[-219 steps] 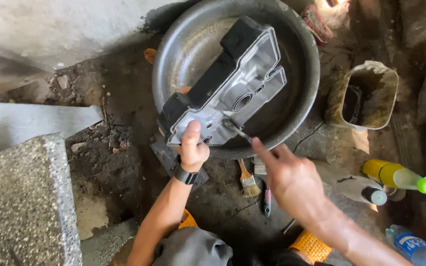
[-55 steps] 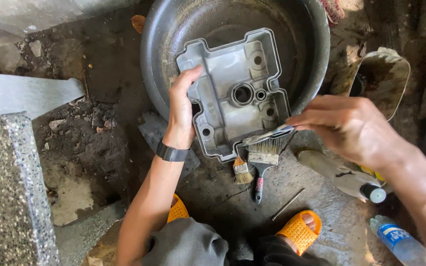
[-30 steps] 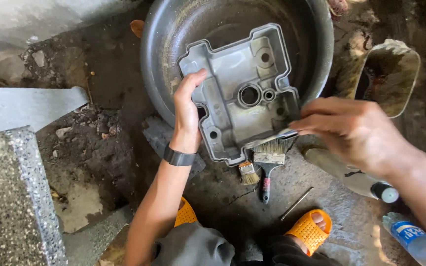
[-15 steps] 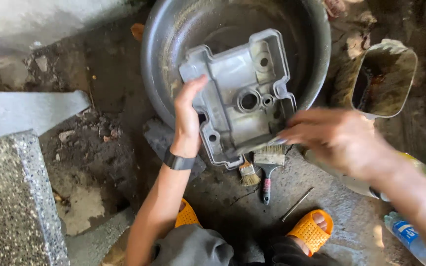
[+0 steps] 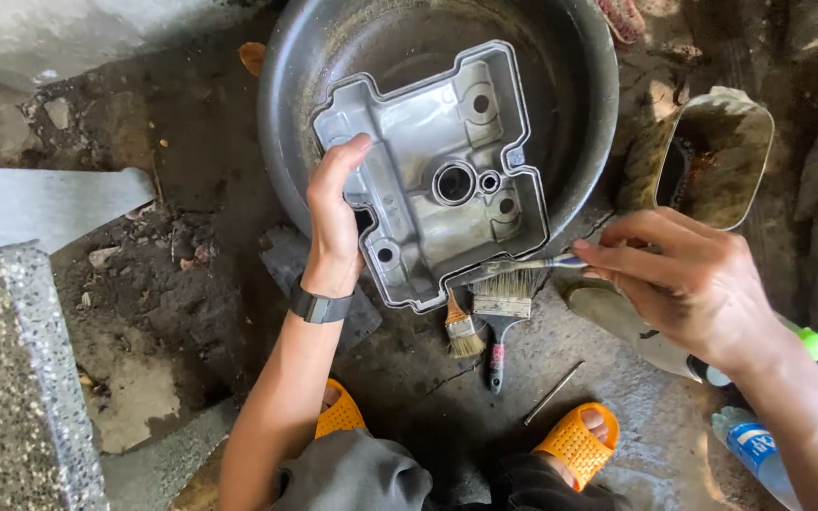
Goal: Scrubbing dirt and grime off a motorcycle valve cover using a brush and cleaning solution.
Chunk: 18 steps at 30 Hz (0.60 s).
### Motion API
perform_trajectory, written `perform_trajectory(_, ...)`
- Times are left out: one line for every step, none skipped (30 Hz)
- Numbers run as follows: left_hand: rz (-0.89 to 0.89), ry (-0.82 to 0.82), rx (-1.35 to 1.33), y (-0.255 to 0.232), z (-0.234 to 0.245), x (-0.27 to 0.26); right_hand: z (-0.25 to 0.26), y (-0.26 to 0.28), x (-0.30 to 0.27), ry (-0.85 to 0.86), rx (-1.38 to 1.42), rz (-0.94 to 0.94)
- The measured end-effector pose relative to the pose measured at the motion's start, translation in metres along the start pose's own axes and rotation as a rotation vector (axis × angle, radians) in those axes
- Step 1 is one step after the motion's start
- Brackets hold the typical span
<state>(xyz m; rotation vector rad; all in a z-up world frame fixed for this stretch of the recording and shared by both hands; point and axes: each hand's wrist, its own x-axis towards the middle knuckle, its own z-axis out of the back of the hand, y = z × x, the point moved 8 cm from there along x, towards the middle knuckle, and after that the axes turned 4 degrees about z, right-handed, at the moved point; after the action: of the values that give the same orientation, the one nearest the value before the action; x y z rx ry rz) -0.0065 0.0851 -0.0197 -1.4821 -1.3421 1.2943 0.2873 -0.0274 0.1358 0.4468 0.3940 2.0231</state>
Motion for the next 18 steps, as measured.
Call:
perform_trajectory(-0.001,-0.002,0.002,0.0,0.001,0.0,-0.002,0.0,0.0,0.0,0.002,0.002)
perform_trajectory(0.008,0.002,-0.013,0.001,0.001,-0.001,-0.003,0.002,0.001,0.004,-0.016,0.035)
perform_trajectory(0.016,0.004,-0.028,0.001,0.001,-0.001,-0.005,0.004,0.002,0.008,-0.033,0.069)
perform_trajectory(0.015,0.001,-0.026,-0.005,0.0,-0.002,-0.005,0.004,0.002,0.007,-0.031,0.072)
perform_trajectory(0.021,-0.017,0.014,-0.01,0.0,-0.004,-0.006,0.002,0.002,0.016,-0.048,0.048)
perform_trajectory(0.028,-0.034,0.054,-0.015,0.0,-0.006,-0.007,0.0,0.002,0.024,-0.065,0.023)
perform_trajectory(0.03,-0.033,0.053,-0.011,0.002,-0.006,-0.008,0.0,0.002,0.025,-0.066,0.021)
perform_trajectory(0.018,-0.029,0.045,-0.008,0.003,-0.006,-0.009,-0.001,0.003,0.033,-0.09,0.014)
perform_trajectory(0.006,-0.023,0.037,-0.006,0.003,-0.006,-0.01,-0.001,0.003,0.042,-0.116,0.005)
perform_trajectory(0.008,-0.022,0.036,-0.004,0.002,-0.006,-0.012,-0.003,0.003,0.044,-0.116,0.003)
perform_trajectory(0.013,-0.015,0.024,-0.003,0.0,-0.006,-0.014,-0.001,0.003,0.03,-0.089,0.063)
perform_trajectory(0.018,-0.007,0.012,-0.002,-0.002,-0.006,-0.015,0.002,0.003,0.016,-0.062,0.122)
perform_trajectory(0.017,-0.008,0.013,-0.001,0.0,-0.006,-0.015,0.001,0.004,0.015,-0.061,0.123)
perform_trajectory(0.009,-0.008,-0.006,-0.001,0.001,-0.006,-0.016,0.0,0.005,0.025,-0.033,0.125)
perform_trajectory(0.003,-0.012,-0.027,0.0,0.003,-0.007,-0.017,-0.001,0.005,0.039,-0.005,0.129)
perform_trajectory(0.003,-0.017,-0.027,-0.001,0.004,-0.006,-0.016,0.003,0.007,0.042,-0.003,0.132)
perform_trajectory(-0.014,-0.013,-0.002,-0.003,0.003,-0.006,-0.016,0.002,0.008,0.071,-0.064,0.085)
perform_trajectory(-0.031,-0.009,0.023,-0.005,0.002,-0.006,-0.016,0.001,0.009,0.099,-0.125,0.038)
